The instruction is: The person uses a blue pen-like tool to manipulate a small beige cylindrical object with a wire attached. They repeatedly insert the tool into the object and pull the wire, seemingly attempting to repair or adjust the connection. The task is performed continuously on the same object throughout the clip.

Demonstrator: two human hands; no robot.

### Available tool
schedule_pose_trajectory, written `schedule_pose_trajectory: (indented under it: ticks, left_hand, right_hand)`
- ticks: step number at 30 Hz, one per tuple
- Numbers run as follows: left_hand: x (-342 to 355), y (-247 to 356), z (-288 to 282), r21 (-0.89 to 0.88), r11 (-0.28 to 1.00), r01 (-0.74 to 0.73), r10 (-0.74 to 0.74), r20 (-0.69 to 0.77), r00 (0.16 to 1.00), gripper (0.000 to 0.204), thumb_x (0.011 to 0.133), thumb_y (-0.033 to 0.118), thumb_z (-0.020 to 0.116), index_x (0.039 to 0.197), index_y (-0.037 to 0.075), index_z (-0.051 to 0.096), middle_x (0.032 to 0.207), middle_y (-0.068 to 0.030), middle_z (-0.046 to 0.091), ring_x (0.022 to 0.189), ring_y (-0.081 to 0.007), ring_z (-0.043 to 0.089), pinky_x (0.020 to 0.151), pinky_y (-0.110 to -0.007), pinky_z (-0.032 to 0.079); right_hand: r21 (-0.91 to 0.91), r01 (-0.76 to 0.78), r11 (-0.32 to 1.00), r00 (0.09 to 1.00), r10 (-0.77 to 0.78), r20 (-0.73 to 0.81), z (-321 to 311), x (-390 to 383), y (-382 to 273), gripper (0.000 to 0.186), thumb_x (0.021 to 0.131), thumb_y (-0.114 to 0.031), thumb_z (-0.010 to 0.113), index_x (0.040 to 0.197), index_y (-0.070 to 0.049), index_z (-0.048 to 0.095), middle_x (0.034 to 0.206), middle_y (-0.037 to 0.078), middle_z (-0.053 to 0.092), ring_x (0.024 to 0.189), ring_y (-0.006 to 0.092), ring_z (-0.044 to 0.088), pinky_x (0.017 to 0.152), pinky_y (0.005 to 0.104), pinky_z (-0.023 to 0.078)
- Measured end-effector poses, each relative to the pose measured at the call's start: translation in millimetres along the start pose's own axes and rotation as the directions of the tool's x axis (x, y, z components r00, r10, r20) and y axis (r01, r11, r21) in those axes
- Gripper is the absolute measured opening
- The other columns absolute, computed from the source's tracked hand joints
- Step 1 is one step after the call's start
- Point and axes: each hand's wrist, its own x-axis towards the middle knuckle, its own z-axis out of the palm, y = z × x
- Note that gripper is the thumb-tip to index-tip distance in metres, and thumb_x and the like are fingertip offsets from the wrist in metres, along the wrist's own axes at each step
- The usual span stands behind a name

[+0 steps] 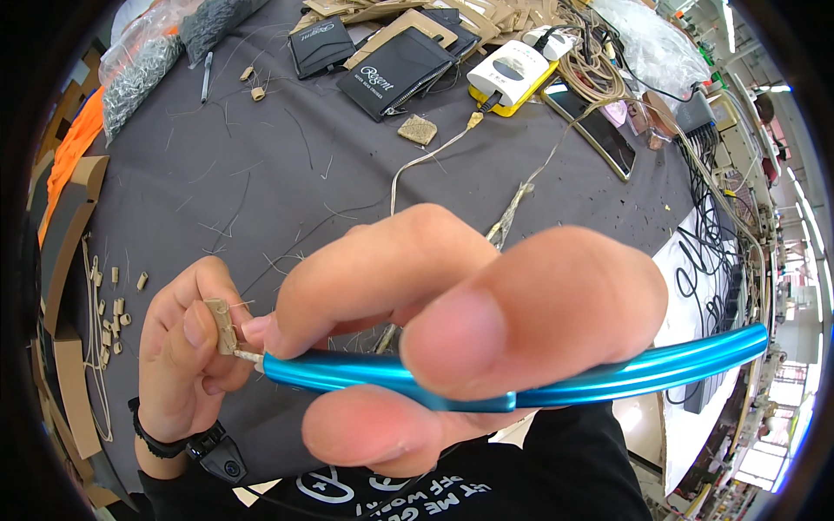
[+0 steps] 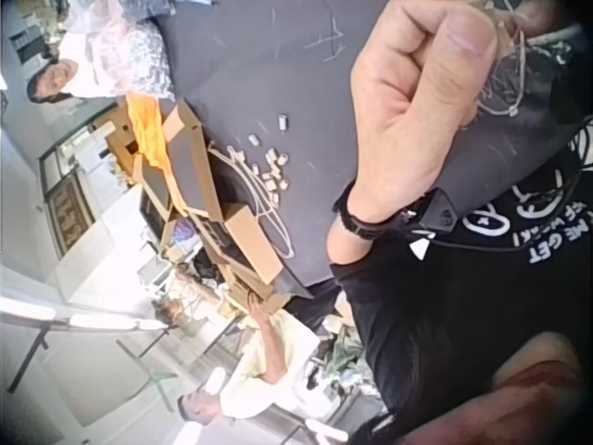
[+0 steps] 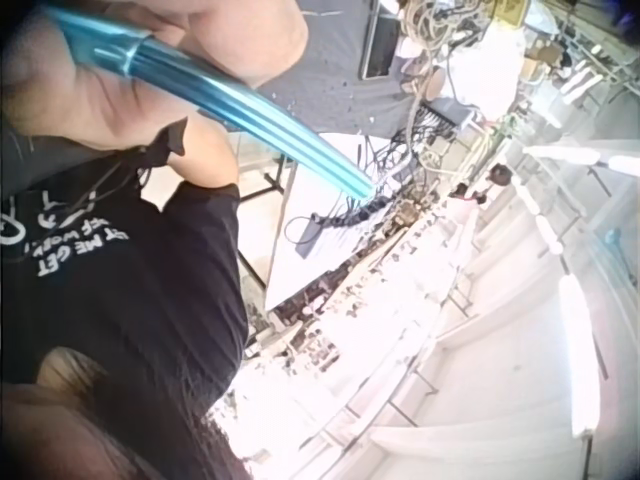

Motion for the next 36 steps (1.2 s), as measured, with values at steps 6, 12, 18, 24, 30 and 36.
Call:
schedule_pose_trajectory:
  ticks: [6,12,18,24,30,36]
  left_hand:
    - [-3.3,1.9,0.2,0.01,1.0,-0.013,0.013,-0.008,1.0,0.035,0.079,0.037,0.051,0.076,0.003,0.041,0.044,0.0047,0.03,0.035,-0.0005,0.02,0.033,-0.016,0.015]
    - [-0.7,0.3,0.4,0.002,1.0,-0.009,0.009,-0.002,1.0,0.034,0.079,0.036,0.051,0.076,0.003,0.041,0.044,0.0046,0.03,0.035,-0.0005,0.02,0.033,-0.016,0.015]
    - [-4.0,2.4,1.7,0.012,1.0,-0.014,0.014,-0.027,1.0,0.034,0.079,0.036,0.051,0.075,0.003,0.041,0.044,0.0043,0.031,0.034,-0.0004,0.02,0.033,-0.016,0.015]
    - [-1.1,0.8,0.9,0.01,1.0,-0.009,0.01,-0.01,1.0,0.035,0.078,0.036,0.052,0.075,0.003,0.041,0.045,0.0042,0.032,0.034,-0.0003,0.02,0.033,-0.016,0.015]
    - [-2.2,2.1,1.6,0.011,1.0,-0.003,0.003,-0.02,1.0,0.035,0.078,0.036,0.052,0.075,0.003,0.041,0.044,0.0042,0.032,0.034,-0.0003,0.019,0.033,-0.016,0.015]
    - [-1.7,1.2,1.1,0.017,1.0,-0.015,0.015,-0.016,1.0,0.034,0.078,0.036,0.051,0.075,0.003,0.042,0.044,0.0042,0.032,0.034,-0.0003,0.02,0.033,-0.016,0.015]
  right_hand:
    - [-0.063,-0.01,0.998,0.986,0.02,0.166,-6.7,10.2,-0.8,0.031,0.086,-0.024,0.035,0.111,-0.017,0.019,0.087,0.019,0.044,0.064,0.0242,0.053,0.067,0.0468,0.051]
    - [-0.059,0.05,0.997,0.998,-0.048,0.036,-0.9,3.4,5.4,0.031,0.086,-0.023,0.036,0.111,-0.018,0.018,0.088,0.02,0.044,0.063,0.025,0.053,0.066,0.0471,0.051]
    - [-0.044,0.058,0.997,0.996,-0.055,0.067,-2.0,4.9,4.4,0.031,0.086,-0.023,0.035,0.11,-0.018,0.017,0.087,0.02,0.044,0.062,0.0257,0.053,0.064,0.0463,0.052]
    - [-0.047,0.084,0.995,0.995,-0.081,0.055,-2.4,4.9,7.5,0.031,0.086,-0.024,0.035,0.111,-0.017,0.017,0.087,0.02,0.044,0.063,0.027,0.054,0.063,0.0449,0.053]
    - [-0.035,0.095,0.995,0.995,-0.094,0.046,-1.2,5.4,8.4,0.03,0.086,-0.024,0.035,0.111,-0.017,0.018,0.086,0.02,0.044,0.062,0.0263,0.054,0.063,0.0446,0.053]
    - [-0.028,0.051,0.998,0.998,-0.051,0.03,-1.6,4.6,4.1,0.03,0.086,-0.024,0.034,0.111,-0.017,0.018,0.086,0.02,0.044,0.062,0.0249,0.053,0.063,0.0447,0.053]
